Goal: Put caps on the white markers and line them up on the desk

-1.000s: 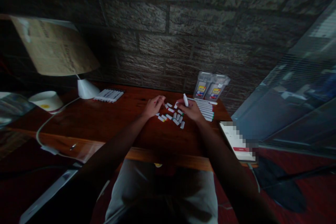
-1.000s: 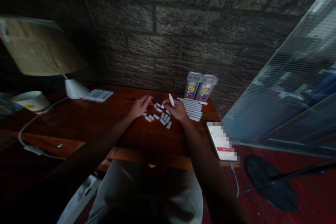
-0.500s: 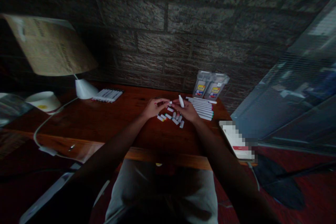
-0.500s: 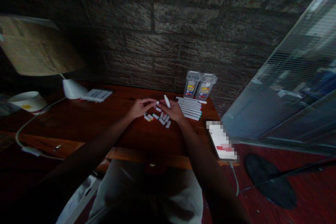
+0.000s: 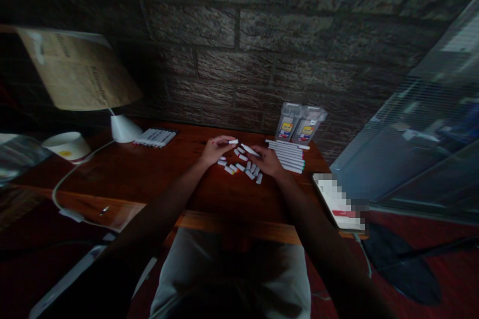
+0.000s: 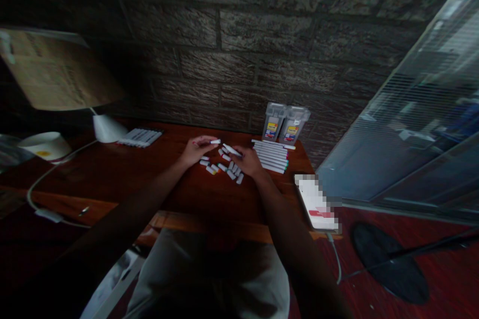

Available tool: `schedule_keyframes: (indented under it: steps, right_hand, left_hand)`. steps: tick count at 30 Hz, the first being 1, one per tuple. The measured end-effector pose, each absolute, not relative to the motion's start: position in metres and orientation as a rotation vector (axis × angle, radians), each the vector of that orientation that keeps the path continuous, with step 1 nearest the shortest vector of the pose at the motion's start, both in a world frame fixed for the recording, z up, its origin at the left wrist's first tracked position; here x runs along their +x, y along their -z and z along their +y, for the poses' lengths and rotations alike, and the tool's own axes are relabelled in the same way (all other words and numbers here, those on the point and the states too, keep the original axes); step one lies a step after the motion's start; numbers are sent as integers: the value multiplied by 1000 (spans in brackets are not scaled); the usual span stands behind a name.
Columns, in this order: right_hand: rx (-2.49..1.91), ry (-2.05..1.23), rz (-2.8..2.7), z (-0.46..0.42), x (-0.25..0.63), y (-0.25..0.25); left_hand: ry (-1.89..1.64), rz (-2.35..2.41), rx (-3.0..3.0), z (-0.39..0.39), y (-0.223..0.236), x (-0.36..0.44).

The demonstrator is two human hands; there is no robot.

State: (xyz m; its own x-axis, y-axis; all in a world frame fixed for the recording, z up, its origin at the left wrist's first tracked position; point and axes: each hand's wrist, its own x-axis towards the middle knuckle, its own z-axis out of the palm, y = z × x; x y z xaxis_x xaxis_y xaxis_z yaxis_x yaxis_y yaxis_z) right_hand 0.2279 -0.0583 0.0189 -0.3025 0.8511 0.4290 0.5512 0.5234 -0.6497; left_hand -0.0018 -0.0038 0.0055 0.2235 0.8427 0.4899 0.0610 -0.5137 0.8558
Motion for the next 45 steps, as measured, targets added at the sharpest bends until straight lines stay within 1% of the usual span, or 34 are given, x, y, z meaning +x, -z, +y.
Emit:
schedule_keyframes:
  steps: [13,19,29,32,36,40,45]
  right_hand:
    - [-1123,-458,-1977,-53,231,-14]
    - [-1165,-350,-2013,-52,234,-13]
    - [-1170,-143,-2159,-62,227,-25]
    - [-1187,-155,-2174,-63,226,-25]
    - [-1148,-256,-2142,-62,226,-22]
    - [-1137,-352,-2122,-63,223,-19]
    - [-1143,-367,-2107,-64,218,-18]
  left_hand:
    - [-1329,804,1825,-3,-4,-1]
    - [-1298,764,1866,-5,-1,0]
    - [-1342,695,2173,-12,-5,2]
    - [-1262,719,2201,-18,-6,5]
    - [-1172,780,2170,-22,-5,9]
    - [-1207,766,2140,-24,-5,10]
    - [-1249,682,2198,-23,-5,14]
